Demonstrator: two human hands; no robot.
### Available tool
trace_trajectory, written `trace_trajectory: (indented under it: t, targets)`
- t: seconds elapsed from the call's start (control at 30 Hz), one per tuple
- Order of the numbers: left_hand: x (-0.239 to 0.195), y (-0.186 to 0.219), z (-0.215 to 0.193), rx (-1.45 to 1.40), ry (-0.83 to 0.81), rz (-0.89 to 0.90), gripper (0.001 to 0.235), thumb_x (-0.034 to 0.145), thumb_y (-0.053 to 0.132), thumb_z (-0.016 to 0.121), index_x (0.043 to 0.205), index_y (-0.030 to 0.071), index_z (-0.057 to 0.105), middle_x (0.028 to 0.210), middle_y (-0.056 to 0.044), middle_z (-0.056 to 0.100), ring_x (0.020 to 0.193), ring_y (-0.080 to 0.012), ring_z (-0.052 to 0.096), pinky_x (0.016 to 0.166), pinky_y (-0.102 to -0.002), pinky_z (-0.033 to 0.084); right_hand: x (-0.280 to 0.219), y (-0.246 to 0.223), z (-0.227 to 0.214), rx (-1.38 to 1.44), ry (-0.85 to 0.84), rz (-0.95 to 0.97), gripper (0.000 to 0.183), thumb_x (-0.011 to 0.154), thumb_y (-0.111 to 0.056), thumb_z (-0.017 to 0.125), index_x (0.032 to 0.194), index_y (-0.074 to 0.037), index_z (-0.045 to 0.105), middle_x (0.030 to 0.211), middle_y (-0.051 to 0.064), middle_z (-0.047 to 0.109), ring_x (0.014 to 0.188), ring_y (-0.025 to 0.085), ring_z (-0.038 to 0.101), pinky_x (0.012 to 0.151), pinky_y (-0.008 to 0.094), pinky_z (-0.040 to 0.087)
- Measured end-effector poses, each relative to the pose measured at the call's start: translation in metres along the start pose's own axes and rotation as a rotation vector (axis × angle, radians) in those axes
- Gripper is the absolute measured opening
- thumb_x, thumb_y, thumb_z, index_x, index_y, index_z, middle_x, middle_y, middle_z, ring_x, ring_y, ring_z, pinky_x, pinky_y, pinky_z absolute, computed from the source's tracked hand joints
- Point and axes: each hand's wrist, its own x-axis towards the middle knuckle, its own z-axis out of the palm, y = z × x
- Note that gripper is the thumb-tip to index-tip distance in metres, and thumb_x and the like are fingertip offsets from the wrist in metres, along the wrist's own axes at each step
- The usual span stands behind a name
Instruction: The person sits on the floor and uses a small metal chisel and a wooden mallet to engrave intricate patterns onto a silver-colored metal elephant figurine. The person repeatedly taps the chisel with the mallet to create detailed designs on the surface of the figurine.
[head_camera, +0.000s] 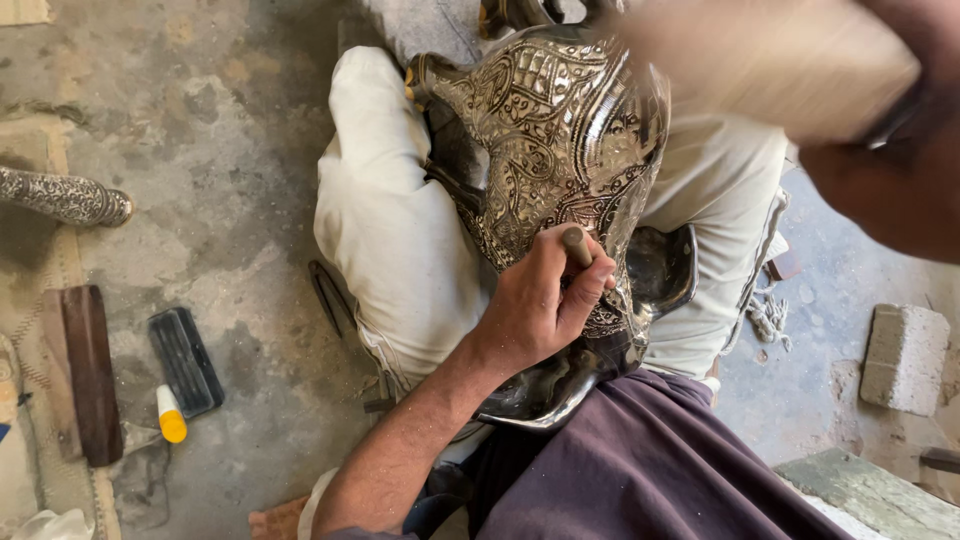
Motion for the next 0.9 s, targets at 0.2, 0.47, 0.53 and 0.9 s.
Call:
trace_trajectory:
  t: [0.2, 0.47, 0.53, 0.9]
  targets:
    - [-0.002, -0.003, 0.001, 0.095, -0.015, 0.081, 0.021, 0.113, 0.017, 0.056, 0.123, 0.002, 0.046, 0.1, -0.008, 0.064, 0.085, -0.0155, 0.072, 0.069, -0.027, 0.063, -0.008, 0.009, 0.013, -0.075, -0.002, 0.009, 0.049, 0.068, 0.015, 0.069, 0.114, 0.001, 0.073, 0.098, 0.019, 0.072, 0.092, 0.03, 0.073, 0.076, 0.043, 0.061]
    - [-0.002, -0.002, 0.001, 0.127, -0.017, 0.121, 0.022, 0.111, 0.016, 0.059, 0.121, 0.0, 0.047, 0.104, -0.012, 0.064, 0.084, -0.0189, 0.072, 0.068, -0.03, 0.063, 0.001, -0.002, 0.007, 0.131, -0.022, 0.09, 0.05, 0.071, 0.014, 0.069, 0.12, 0.001, 0.071, 0.11, 0.018, 0.07, 0.102, 0.028, 0.069, 0.087, 0.04, 0.057]
    - [-0.003, -0.002, 0.002, 0.086, -0.01, 0.092, 0.019, 0.112, 0.016, 0.061, 0.115, 0.003, 0.048, 0.102, -0.01, 0.065, 0.079, -0.0169, 0.072, 0.066, -0.03, 0.062, 0.007, -0.011, 0.01, 0.325, 0.011, 0.126, 0.042, 0.082, 0.009, 0.07, 0.124, 0.002, 0.066, 0.113, 0.017, 0.069, 0.104, 0.029, 0.067, 0.089, 0.041, 0.054]
    - [-0.001, 0.001, 0.0, 0.01, 0.026, 0.028, 0.018, 0.115, 0.015, 0.056, 0.116, 0.003, 0.043, 0.101, -0.008, 0.064, 0.088, -0.0167, 0.073, 0.071, -0.027, 0.062, -0.017, 0.017, 0.021, 0.259, 0.162, 0.035, 0.041, 0.087, 0.001, 0.072, 0.127, -0.001, 0.062, 0.112, 0.015, 0.07, 0.103, 0.026, 0.073, 0.085, 0.036, 0.059]
